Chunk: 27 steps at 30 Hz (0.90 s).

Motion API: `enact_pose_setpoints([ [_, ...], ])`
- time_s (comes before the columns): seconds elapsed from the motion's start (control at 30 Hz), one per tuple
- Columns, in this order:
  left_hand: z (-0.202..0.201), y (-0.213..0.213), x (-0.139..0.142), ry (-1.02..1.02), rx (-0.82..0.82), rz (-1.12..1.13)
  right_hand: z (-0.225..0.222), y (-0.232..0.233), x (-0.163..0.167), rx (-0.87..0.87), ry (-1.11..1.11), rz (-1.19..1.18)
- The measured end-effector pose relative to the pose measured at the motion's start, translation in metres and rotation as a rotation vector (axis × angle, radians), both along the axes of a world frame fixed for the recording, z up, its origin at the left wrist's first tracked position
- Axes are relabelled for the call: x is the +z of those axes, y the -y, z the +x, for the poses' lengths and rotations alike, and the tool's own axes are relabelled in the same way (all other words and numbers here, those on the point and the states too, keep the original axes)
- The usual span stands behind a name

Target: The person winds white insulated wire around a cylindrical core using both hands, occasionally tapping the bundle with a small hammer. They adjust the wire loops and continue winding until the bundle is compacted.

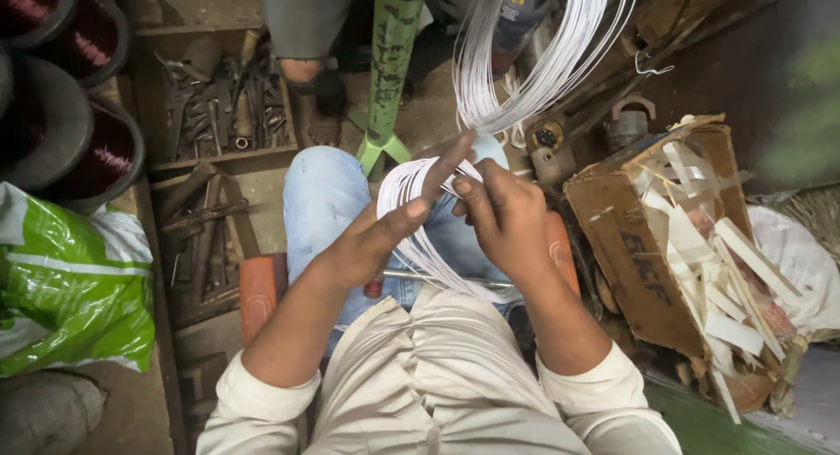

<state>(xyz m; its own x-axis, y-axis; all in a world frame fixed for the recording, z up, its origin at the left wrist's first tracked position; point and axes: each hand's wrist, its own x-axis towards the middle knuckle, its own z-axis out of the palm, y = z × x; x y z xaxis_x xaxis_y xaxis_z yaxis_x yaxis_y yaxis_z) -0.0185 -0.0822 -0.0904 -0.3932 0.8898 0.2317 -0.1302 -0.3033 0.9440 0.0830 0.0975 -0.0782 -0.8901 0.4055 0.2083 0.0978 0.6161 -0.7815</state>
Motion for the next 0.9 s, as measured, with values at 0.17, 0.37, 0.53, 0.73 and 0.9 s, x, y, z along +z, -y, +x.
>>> enact_pose_setpoints([
  [0.17,-0.008,-0.018,0.002,0.237,-0.014,0.180,0.022,-0.003,0.002,0.143,-0.136,0.289],
  [0.37,-0.009,-0.021,-0.024,0.445,0.008,0.268,0.062,-0.006,-0.029,0.139,0.149,0.559],
  [0.53,-0.010,-0.022,-0.047,0.293,0.039,0.279,0.087,-0.017,-0.052,0.102,0.340,0.383],
  [0.73,-0.011,-0.018,-0.040,0.351,0.091,0.233,0.074,-0.008,-0.049,0.123,0.039,0.481],
  [0.9,-0.004,-0.008,-0.015,0.472,-0.187,0.314,0.057,-0.004,-0.040,0.181,-0.027,0.425],
])
